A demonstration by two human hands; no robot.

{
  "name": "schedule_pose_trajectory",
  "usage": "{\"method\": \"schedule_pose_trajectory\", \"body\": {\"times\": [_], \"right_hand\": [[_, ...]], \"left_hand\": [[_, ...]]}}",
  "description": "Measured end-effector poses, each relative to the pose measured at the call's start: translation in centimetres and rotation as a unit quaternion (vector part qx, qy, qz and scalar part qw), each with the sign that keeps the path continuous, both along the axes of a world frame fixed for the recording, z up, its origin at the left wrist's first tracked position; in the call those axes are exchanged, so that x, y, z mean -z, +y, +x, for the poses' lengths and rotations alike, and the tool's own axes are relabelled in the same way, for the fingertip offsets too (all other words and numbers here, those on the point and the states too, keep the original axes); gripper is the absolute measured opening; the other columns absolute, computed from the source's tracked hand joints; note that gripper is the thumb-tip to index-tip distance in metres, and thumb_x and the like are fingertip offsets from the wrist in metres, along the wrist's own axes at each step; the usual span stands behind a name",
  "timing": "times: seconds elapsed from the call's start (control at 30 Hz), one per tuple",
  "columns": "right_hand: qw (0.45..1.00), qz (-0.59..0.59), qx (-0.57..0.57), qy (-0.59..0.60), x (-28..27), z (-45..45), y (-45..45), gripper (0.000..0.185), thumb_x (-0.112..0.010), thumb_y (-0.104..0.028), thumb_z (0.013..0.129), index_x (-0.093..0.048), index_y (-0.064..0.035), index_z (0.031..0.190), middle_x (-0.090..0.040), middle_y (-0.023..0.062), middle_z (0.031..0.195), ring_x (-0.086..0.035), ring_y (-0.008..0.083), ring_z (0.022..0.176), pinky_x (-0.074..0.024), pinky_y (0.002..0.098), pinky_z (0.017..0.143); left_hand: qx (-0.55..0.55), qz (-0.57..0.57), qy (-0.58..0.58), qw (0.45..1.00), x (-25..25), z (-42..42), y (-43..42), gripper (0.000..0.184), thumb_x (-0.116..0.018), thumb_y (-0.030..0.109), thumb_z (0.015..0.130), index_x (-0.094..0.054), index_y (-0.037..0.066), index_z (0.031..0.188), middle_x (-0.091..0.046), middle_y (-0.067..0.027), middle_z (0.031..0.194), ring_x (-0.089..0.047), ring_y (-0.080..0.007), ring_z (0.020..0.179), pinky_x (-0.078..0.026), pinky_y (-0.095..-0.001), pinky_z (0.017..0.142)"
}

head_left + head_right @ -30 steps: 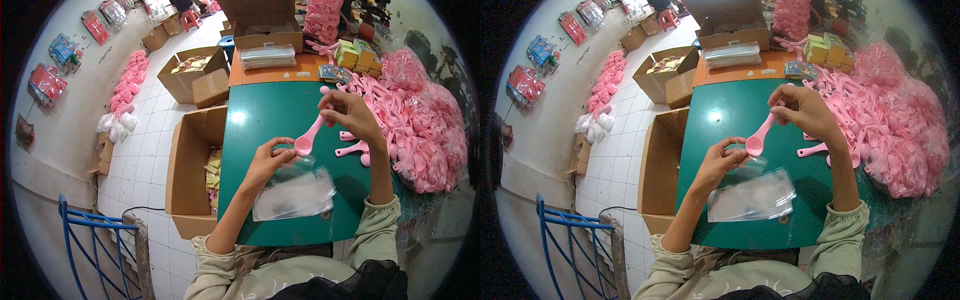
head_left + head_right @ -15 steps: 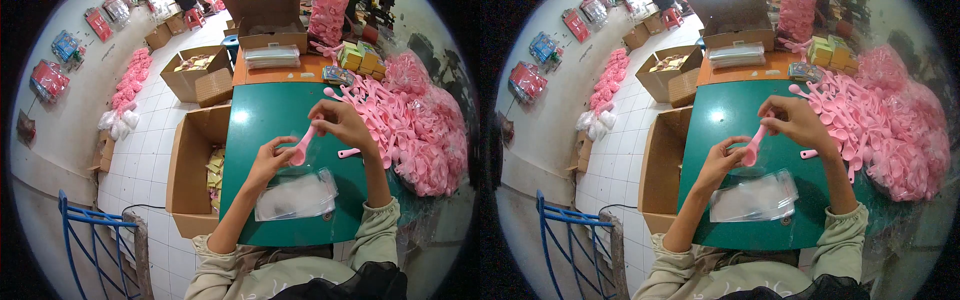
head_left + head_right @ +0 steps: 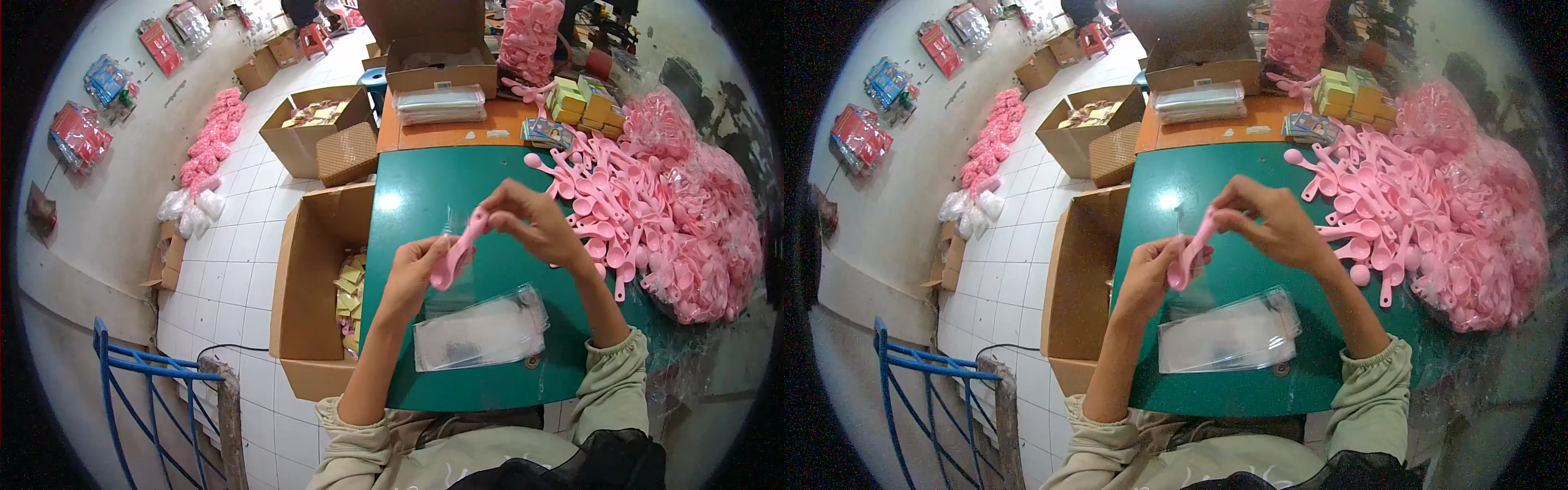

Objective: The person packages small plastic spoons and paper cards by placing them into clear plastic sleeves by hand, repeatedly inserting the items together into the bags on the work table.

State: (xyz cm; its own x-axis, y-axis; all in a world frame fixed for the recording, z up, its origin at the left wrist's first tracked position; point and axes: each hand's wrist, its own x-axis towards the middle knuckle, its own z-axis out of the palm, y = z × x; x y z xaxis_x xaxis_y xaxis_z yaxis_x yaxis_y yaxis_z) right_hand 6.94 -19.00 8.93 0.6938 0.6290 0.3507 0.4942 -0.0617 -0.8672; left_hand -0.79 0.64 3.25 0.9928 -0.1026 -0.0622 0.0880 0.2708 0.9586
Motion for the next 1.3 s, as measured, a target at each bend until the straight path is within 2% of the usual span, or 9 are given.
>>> {"method": "schedule_pose_trajectory", "body": {"times": [0.23,0.33,0.43,0.57,0.67,0.93,1.0,1.1,1.3], "right_hand": [[0.973,-0.041,-0.222,-0.048,-0.1,1.7,0.2,0.051,-0.05,-0.051,0.087,-0.065,-0.003,0.095,-0.049,0.0124,0.129,-0.053,0.0225,0.108,-0.0414,0.036,0.092],[0.984,-0.062,0.161,0.03,1.0,10.8,-3.6,0.035,-0.048,-0.03,0.093,-0.064,0.0013,0.099,-0.063,0.0099,0.103,-0.059,0.0176,0.093,-0.0489,0.0299,0.076],[0.866,-0.188,0.454,-0.086,5.5,20.4,-9.4,0.032,-0.059,-0.029,0.083,-0.065,0.0019,0.09,-0.066,0.0151,0.083,-0.064,0.0232,0.074,-0.0485,0.0343,0.067],[0.796,-0.238,0.553,-0.067,11.8,26.5,-13.5,0.067,-0.053,-0.058,0.076,-0.065,0.0075,0.085,-0.064,0.0245,0.084,-0.062,0.0321,0.08,-0.0472,0.0427,0.072],[0.777,-0.253,0.571,-0.072,12.4,27.4,-13.9,0.053,-0.056,-0.045,0.078,-0.064,0.0066,0.087,-0.064,0.0199,0.082,-0.062,0.0263,0.075,-0.047,0.0378,0.066],[0.879,-0.155,0.418,-0.171,6.9,21.4,-13.2,0.018,-0.061,-0.009,0.08,-0.06,0.0034,0.092,-0.063,0.0074,0.074,-0.059,0.0115,0.06,-0.0451,0.025,0.049],[0.93,-0.147,0.305,-0.144,1.6,13.6,-9.7,0.025,-0.064,-0.011,0.075,-0.06,0.0021,0.096,-0.064,0.0114,0.085,-0.063,0.0223,0.073,-0.0478,0.0328,0.066],[0.985,-0.015,0.162,0.058,-3.8,2.6,-5.4,0.01,-0.058,-0.001,0.083,-0.056,0.0023,0.093,-0.061,0.0052,0.084,-0.06,0.01,0.063,-0.0474,0.0213,0.052],[0.974,-0.129,0.12,-0.14,-6.4,-4.5,-3.7,0.011,-0.06,0.002,0.08,-0.061,-0.0012,0.09,-0.062,0.0071,0.083,-0.062,0.0142,0.064,-0.0495,0.0254,0.051]], "left_hand": [[-0.056,-0.079,0.029,0.995,-1.8,-0.8,-0.6,0.034,-0.049,0.027,0.094,-0.061,-0.004,0.104,-0.065,-0.0119,0.095,-0.064,-0.0157,0.079,-0.054,-0.03,0.07],[-0.049,-0.104,-0.006,0.993,-2.0,-0.9,-0.4,0.031,-0.049,0.025,0.094,-0.06,-0.003,0.102,-0.066,-0.0137,0.094,-0.066,-0.0188,0.081,-0.056,-0.0316,0.069],[-0.043,-0.103,-0.017,0.994,-2.2,-1.1,-0.4,0.029,-0.05,0.023,0.094,-0.061,-0.003,0.101,-0.066,-0.0137,0.095,-0.066,-0.0182,0.08,-0.056,-0.0318,0.072],[-0.033,-0.114,-0.041,0.992,-2.2,-1.1,-0.4,0.026,-0.05,0.021,0.094,-0.061,-0.002,0.102,-0.066,-0.0133,0.094,-0.065,-0.0179,0.081,-0.055,-0.032,0.074],[-0.033,-0.128,-0.041,0.99,-2.1,-1.1,-0.3,0.027,-0.05,0.022,0.094,-0.061,-0.001,0.101,-0.066,-0.014,0.093,-0.067,-0.0181,0.08,-0.056,-0.0311,0.072],[-0.027,-0.099,-0.037,0.994,-2.3,-1.0,-0.1,0.028,-0.049,0.021,0.094,-0.06,-0.003,0.103,-0.066,-0.0151,0.095,-0.066,-0.0207,0.085,-0.055,-0.0342,0.078],[-0.018,-0.094,-0.043,0.994,-2.2,-0.8,-0.2,0.028,-0.049,0.02,0.094,-0.06,-0.004,0.104,-0.066,-0.0155,0.095,-0.066,-0.0211,0.086,-0.055,-0.0351,0.079],[-0.003,-0.079,-0.05,0.996,-1.9,-0.7,-0.5,0.028,-0.049,0.019,0.094,-0.059,-0.005,0.106,-0.065,-0.0156,0.095,-0.065,-0.0212,0.087,-0.054,-0.0355,0.08],[0.04,0.017,-0.099,0.994,-1.7,-0.9,-0.6,0.029,-0.052,0.017,0.093,-0.059,-0.007,0.109,-0.066,-0.0127,0.095,-0.064,-0.0171,0.088,-0.053,-0.0312,0.078]]}}
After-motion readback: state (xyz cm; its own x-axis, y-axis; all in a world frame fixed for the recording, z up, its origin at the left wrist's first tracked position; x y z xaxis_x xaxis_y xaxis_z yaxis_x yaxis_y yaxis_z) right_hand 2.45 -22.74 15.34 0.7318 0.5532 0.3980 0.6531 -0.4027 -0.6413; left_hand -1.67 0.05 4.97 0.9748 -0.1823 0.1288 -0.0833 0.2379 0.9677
